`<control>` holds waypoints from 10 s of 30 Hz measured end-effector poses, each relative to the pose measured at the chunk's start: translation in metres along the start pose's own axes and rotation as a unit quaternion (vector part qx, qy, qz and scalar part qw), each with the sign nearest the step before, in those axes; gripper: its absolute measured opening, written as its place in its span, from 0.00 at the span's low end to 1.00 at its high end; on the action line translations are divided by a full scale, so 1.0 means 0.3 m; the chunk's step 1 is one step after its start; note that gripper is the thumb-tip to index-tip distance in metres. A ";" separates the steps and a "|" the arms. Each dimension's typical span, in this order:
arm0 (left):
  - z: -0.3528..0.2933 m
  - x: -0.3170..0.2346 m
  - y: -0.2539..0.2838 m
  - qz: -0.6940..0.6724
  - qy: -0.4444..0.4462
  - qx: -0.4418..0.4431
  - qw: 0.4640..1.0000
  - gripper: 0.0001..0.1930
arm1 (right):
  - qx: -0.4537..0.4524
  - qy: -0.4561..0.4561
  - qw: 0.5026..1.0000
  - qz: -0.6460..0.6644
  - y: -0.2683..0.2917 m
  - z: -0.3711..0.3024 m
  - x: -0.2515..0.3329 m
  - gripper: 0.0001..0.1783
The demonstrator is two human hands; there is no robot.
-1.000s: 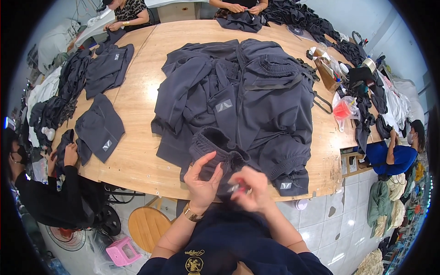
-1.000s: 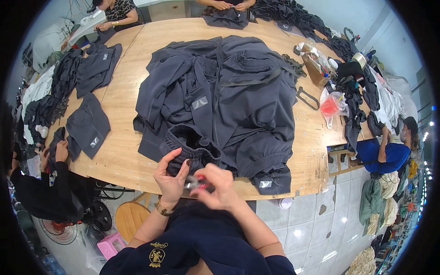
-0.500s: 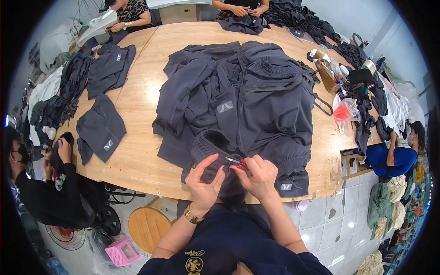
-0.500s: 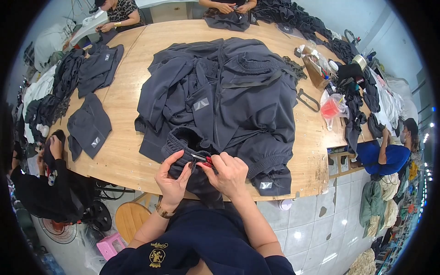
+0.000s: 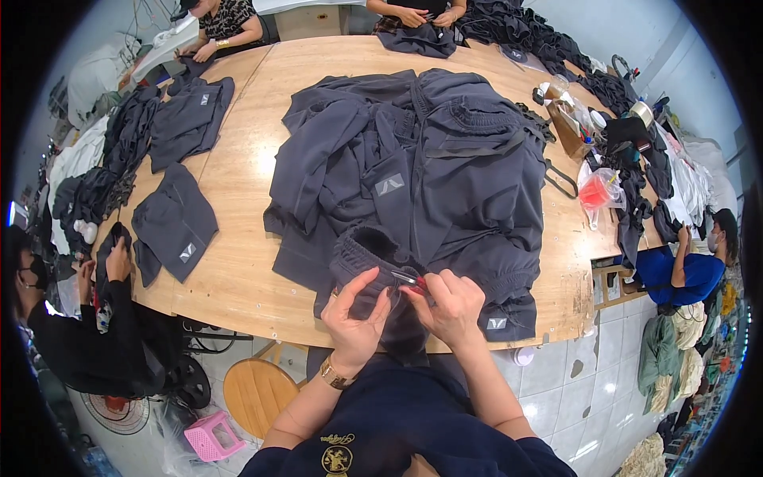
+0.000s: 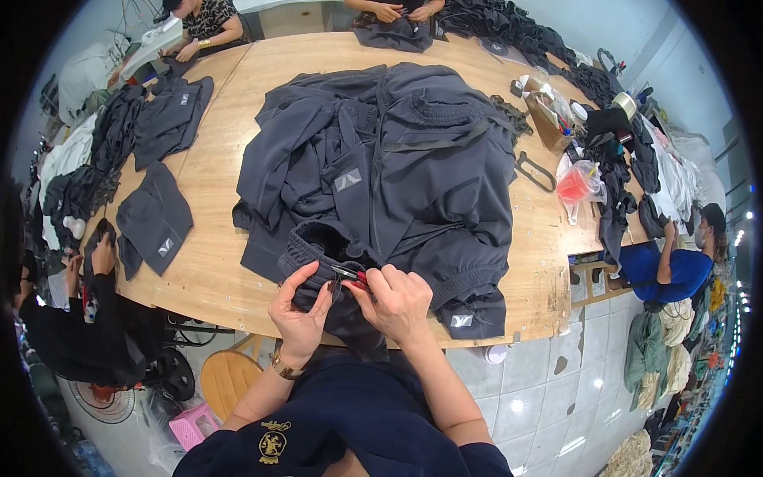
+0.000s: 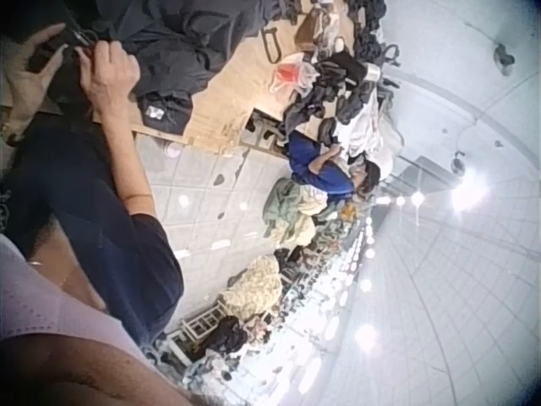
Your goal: Trim loose threads from finished garments using small clippers.
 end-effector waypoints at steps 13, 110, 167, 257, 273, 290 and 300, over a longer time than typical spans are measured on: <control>-0.004 0.006 -0.007 -0.029 0.017 0.009 0.999 0.18 | 0.024 -0.013 0.999 0.041 -0.009 0.001 -0.004 0.15; -0.011 0.011 -0.007 -0.096 0.046 0.060 0.992 0.22 | 0.022 0.087 0.987 0.135 -0.024 0.025 0.054 0.19; -0.003 0.053 -0.030 -0.280 0.163 0.079 0.943 0.21 | 0.094 -0.033 0.982 0.162 -0.038 -0.016 -0.004 0.16; 0.032 0.004 -0.047 0.049 -0.028 0.078 0.995 0.16 | 0.081 -0.248 0.742 0.618 -0.058 -0.016 -0.045 0.16; 0.027 -0.002 -0.031 0.088 -0.047 0.065 0.993 0.11 | 0.125 -0.080 0.984 0.102 -0.043 -0.045 -0.059 0.16; 0.021 0.023 -0.033 0.030 -0.002 0.070 0.997 0.11 | 0.118 -0.070 0.986 0.100 -0.040 -0.041 -0.047 0.16; 0.017 0.029 -0.034 0.028 0.004 0.072 0.997 0.11 | 0.118 -0.062 0.985 0.112 -0.052 -0.035 -0.024 0.17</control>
Point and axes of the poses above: each hand's wrist, its own z-axis towards the middle knuckle, its own y-axis out of the back of the hand, x = y × z, the point moved 8 cm from there along z, towards the middle knuckle, and after that the axes turned 1 degree about -y, right-handed, at the moved point
